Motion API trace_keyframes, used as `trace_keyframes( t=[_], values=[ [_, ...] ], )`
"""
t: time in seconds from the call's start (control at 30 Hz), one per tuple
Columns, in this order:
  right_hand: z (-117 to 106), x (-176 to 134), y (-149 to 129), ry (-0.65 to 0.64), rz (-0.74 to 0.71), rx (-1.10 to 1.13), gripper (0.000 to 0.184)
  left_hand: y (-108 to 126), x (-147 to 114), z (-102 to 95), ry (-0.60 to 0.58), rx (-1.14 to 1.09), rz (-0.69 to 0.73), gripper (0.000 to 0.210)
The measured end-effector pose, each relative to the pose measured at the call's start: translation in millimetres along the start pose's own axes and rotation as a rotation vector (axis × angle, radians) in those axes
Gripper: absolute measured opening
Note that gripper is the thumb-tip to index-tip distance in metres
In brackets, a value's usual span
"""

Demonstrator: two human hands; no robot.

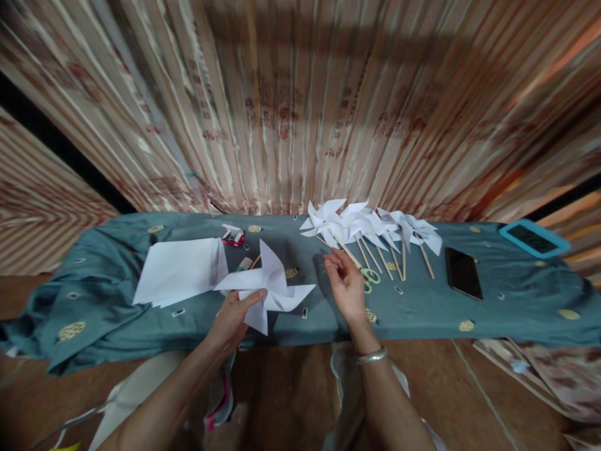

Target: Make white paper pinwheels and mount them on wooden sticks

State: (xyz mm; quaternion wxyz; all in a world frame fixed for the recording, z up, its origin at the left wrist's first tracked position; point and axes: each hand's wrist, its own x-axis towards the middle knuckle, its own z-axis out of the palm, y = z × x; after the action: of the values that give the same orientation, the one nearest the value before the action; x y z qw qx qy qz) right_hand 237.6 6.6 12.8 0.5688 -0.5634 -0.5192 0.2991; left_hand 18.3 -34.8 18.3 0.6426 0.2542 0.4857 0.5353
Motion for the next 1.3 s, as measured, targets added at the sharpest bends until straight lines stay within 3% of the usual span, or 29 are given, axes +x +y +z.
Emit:
trace_keyframes(
  t=[0.07,0.13,0.23,0.4,0.53,0.73,0.87,1.07,1.17,1.3],
  values=[
    [9.9,-2.8,1.8,-0.062,-0.016,-0.088,0.033,17.4,-1.8,-8.6,0.017,-0.024,0.017,0.019],
    [22.3,-7.8,0.9,-0.146,-0.072,-0.208,0.03,40.4,-2.0,-17.4,0.117,-0.114,0.066,0.015],
    [42.8,-15.9,-2.3,-0.261,-0.163,-0.353,0.024,79.0,2.6,-30.8,0.221,-0.194,0.254,0.028],
    [72.9,-25.3,-0.7,-0.428,-0.215,-0.521,0.021,121.2,27.1,-57.5,0.31,-0.223,0.363,0.025],
    [82.5,-31.8,6.4,-0.489,-0.252,-0.527,0.02,121.6,41.9,-76.0,0.39,-0.272,0.388,0.022],
    [94.4,-32.6,-3.7,-0.449,-0.268,-0.49,0.022,116.1,37.0,-86.8,0.36,-0.437,0.338,0.029],
    [135.1,-11.7,-27.5,-0.566,-0.481,-0.626,0.029,118.4,35.8,-95.6,0.41,-0.458,0.346,0.03],
    [205.4,34.5,-45.6,-0.697,-0.591,-0.902,0.031,117.7,33.9,-106.9,0.36,-0.394,0.346,0.026],
    [219.1,47.2,-45.6,-0.738,-0.607,-1.029,0.027,118.6,31.6,-111.6,0.371,-0.423,0.345,0.025],
    [219.8,55.1,-44.5,-0.738,-0.625,-1.099,0.028,122.1,30.3,-118.6,0.401,-0.486,0.376,0.023]
  ],
)
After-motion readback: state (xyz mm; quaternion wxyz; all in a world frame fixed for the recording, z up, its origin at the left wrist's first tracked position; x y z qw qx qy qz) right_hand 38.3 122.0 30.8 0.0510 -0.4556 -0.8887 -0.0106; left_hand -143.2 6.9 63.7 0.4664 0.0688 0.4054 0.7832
